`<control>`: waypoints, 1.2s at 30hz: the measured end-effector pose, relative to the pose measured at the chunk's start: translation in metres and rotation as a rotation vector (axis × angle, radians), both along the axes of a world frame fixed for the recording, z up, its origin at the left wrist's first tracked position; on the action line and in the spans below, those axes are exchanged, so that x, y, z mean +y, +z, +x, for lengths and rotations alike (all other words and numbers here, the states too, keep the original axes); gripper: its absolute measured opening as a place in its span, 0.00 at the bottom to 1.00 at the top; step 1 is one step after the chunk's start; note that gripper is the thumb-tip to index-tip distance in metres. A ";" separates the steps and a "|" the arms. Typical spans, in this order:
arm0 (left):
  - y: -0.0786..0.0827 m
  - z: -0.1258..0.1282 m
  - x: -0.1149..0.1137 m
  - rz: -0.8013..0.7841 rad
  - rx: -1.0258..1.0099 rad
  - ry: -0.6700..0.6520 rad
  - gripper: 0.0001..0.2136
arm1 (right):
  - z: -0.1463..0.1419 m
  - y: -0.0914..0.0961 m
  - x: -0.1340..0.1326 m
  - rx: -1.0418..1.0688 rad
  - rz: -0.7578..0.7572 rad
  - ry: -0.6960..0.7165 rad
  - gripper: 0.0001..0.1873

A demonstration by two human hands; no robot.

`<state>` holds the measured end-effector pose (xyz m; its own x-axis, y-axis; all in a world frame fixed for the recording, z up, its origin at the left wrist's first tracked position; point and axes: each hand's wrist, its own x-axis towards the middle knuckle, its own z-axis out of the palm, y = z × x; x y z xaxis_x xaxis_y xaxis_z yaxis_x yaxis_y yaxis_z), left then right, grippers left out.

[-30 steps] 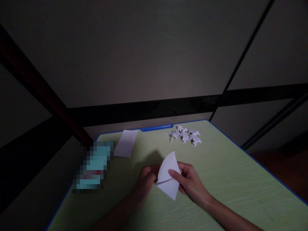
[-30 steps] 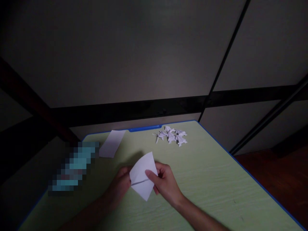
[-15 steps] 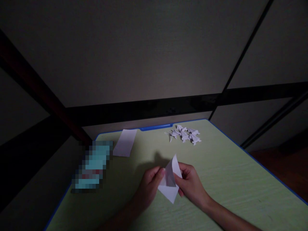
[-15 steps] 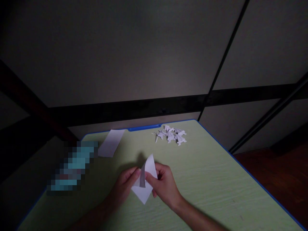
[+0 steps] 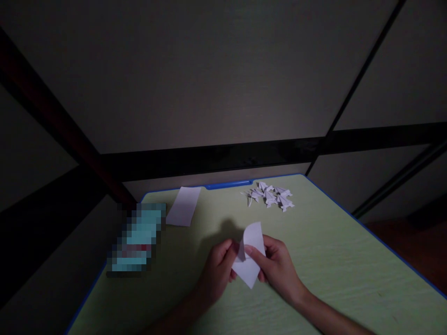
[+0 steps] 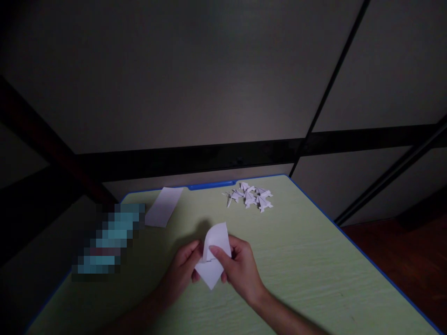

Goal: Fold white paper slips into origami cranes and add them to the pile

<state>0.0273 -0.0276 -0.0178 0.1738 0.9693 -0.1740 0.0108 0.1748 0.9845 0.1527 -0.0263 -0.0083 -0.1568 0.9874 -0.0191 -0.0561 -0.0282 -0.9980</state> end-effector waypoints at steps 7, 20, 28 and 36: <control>0.006 0.000 0.002 -0.005 -0.026 -0.011 0.19 | 0.001 -0.001 0.001 0.039 0.009 -0.085 0.15; 0.005 -0.011 0.006 0.102 0.129 0.013 0.13 | 0.010 0.001 0.009 0.166 -0.057 0.011 0.13; 0.007 -0.011 0.000 0.272 0.266 0.020 0.10 | 0.009 0.004 0.008 0.096 -0.087 0.028 0.12; 0.008 -0.011 0.000 0.270 0.244 -0.012 0.08 | 0.007 0.008 0.008 -0.003 -0.116 0.041 0.11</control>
